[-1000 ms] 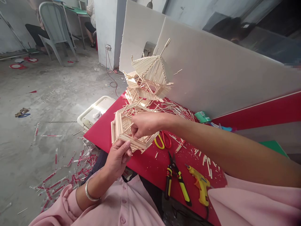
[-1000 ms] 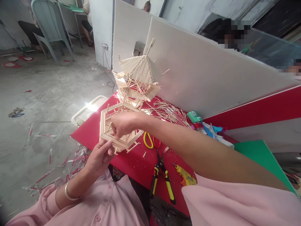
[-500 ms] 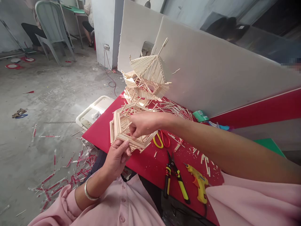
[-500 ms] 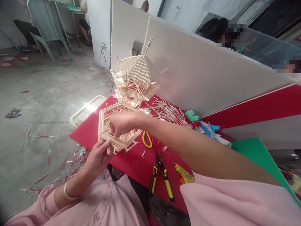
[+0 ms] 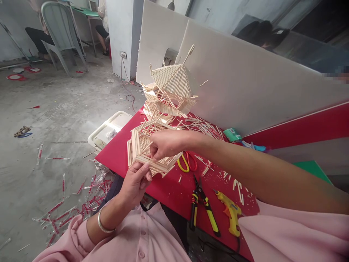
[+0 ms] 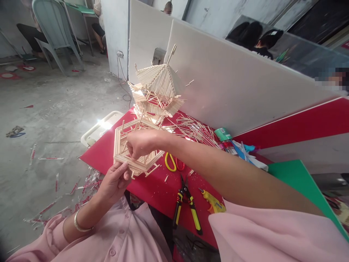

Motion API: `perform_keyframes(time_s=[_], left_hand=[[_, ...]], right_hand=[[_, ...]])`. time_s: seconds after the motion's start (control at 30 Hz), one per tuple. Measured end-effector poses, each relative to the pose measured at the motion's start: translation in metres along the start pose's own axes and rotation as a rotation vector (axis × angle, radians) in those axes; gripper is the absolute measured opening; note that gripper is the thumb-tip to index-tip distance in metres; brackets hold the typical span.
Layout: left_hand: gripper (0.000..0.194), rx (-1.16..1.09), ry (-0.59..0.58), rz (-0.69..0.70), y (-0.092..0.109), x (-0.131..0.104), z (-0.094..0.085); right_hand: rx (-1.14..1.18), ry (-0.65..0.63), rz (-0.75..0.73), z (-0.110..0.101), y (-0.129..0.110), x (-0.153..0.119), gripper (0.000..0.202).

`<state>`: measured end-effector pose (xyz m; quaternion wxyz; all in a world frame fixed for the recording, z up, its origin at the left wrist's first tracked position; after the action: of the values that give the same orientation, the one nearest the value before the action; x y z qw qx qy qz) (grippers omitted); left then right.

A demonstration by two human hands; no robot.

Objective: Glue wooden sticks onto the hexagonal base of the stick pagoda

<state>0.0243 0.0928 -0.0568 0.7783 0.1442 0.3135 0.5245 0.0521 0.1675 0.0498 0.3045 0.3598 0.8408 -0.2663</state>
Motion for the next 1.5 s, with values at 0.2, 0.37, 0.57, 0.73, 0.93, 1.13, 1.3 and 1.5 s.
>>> perform_keyframes(time_s=[0.2,0.37,0.57,0.73,0.93,1.13,1.3,1.5], left_hand=[[0.044,0.007,0.019,-0.003,0.001,0.0,-0.001],[0.045,-0.006,0.025,-0.001,0.002,0.0,0.001],[0.043,-0.006,0.026,0.002,0.002,-0.001,0.0],[0.044,-0.001,0.034,0.003,0.001,-0.001,-0.002],[0.042,0.009,0.026,0.008,0.001,0.0,-0.002],[0.04,-0.012,0.002,0.011,0.0,0.001,-0.001],[0.035,-0.024,-0.059,0.017,0.0,0.001,0.004],[0.045,-0.028,-0.045,0.011,0.001,0.001,0.003]], right_hand=[[0.054,-0.028,-0.028,0.004,-0.001,0.0,0.012],[0.066,-0.063,0.019,0.006,0.0,-0.002,0.015],[0.019,-0.113,0.095,0.008,0.004,-0.004,0.01],[0.001,-0.118,0.022,0.009,0.0,-0.002,0.012],[0.015,-0.092,-0.005,0.008,-0.002,-0.004,0.01],[0.01,-0.076,-0.007,0.005,-0.004,-0.005,0.008],[-0.041,-0.069,0.004,0.004,-0.005,-0.006,0.015],[-0.033,-0.069,0.016,0.004,-0.005,-0.007,0.022]])
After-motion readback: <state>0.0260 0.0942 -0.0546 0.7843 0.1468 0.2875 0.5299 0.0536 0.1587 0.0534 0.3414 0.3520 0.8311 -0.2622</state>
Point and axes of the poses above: each hand's wrist, its own x-axis towards the middle knuckle, its own z-axis out of the palm, y = z × x, the point moved 10 cm from there along x, towards the middle knuckle, and after that the axes turned 3 degrees about -x, right-handed, at the moved point
